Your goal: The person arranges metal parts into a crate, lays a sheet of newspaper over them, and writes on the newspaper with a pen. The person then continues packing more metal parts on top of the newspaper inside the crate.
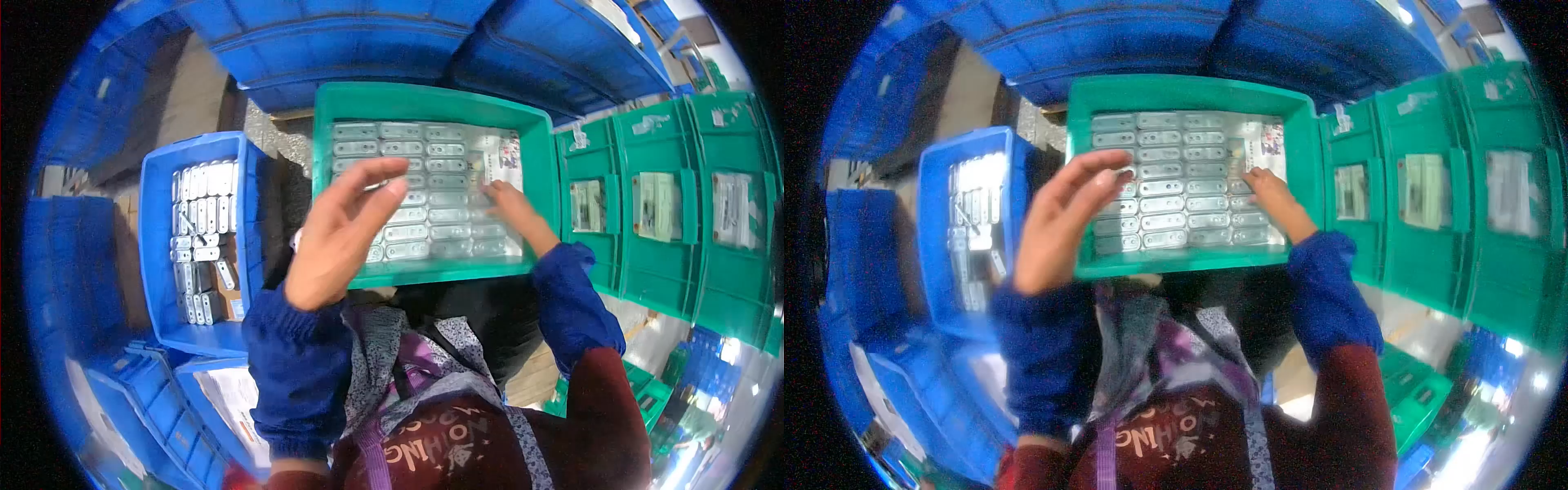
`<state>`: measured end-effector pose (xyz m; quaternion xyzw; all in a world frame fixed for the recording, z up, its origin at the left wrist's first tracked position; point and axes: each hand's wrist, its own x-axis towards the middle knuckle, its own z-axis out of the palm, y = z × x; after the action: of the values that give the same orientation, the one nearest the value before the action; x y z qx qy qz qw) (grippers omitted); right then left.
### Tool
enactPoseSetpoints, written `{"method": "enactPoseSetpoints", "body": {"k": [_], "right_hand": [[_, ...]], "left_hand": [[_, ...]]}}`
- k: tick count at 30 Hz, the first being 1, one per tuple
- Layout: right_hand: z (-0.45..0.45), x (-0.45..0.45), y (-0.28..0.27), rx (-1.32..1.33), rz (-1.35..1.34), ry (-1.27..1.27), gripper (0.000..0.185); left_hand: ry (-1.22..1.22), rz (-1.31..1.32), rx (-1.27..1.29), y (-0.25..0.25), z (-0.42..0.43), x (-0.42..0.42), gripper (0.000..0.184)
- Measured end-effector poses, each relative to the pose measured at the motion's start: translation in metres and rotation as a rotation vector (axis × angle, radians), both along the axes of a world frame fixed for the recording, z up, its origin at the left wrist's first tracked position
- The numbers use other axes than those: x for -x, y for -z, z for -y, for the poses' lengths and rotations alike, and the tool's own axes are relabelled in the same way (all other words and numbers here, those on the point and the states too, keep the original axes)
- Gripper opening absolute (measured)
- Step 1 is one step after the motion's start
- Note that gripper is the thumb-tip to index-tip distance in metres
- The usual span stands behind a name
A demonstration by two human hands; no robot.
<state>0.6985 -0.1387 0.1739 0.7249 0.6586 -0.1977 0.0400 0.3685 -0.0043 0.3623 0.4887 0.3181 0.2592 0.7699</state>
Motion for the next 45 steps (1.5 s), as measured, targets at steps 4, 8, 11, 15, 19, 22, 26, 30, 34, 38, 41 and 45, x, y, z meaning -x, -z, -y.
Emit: {"method": "enactPoseSetpoints", "body": {"k": [4, 8, 11, 15, 19, 22, 26, 30, 34, 38, 41, 45], "right_hand": [[0.010, -0.009, 0.008, -0.151, -0.142, -0.037, 0.061], [0.020, -0.021, 0.041, -0.273, -0.043, 0.273, 0.047], [0.026, -0.026, 0.051, -0.292, 0.008, 0.194, 0.043], [0.036, -0.037, 0.056, -0.255, -0.005, 0.326, 0.046], [0.044, -0.006, 0.014, -0.352, -0.067, 0.423, 0.042], [0.055, 0.025, -0.010, -0.277, -0.087, 0.510, 0.040], [0.073, 0.045, -0.027, -0.216, 0.012, 0.456, 0.037], [0.079, 0.055, -0.036, -0.222, -0.127, 0.539, 0.036], [0.060, 0.065, -0.058, -0.191, -0.033, 0.498, 0.037], [0.013, 0.099, -0.089, -0.347, -0.211, 0.488, 0.038], [-0.030, 0.142, -0.109, -0.419, -0.157, 0.135, 0.043], [-0.088, 0.238, -0.173, -0.333, -0.478, -0.297, 0.063]], "left_hand": [[-0.376, 0.232, -0.261, -0.026, -0.031, 0.101, 0.043], [-0.990, -0.032, -0.007, 0.065, -0.051, 0.226, 0.034], [-1.028, -0.271, 0.331, 0.195, -0.035, 0.306, 0.028], [-0.965, -0.717, 0.746, 0.316, -0.028, 0.350, 0.034], [-0.710, -1.515, 0.084, 0.419, -0.028, 0.377, 0.078], [-0.719, -1.525, -0.109, 0.411, -0.039, 0.362, 0.086], [-0.548, -1.502, -0.209, 0.412, -0.050, 0.348, 0.061], [-0.645, -1.742, -0.244, 0.426, -0.045, 0.329, 0.041], [-0.598, -1.579, -0.021, 0.406, -0.045, 0.339, 0.042], [-0.676, -0.721, 0.280, 0.327, -0.022, 0.349, 0.030], [-0.531, -0.490, -0.030, 0.229, -0.009, 0.319, 0.037], [0.022, -0.762, -0.755, 0.050, -0.021, 0.216, 0.047]]}}
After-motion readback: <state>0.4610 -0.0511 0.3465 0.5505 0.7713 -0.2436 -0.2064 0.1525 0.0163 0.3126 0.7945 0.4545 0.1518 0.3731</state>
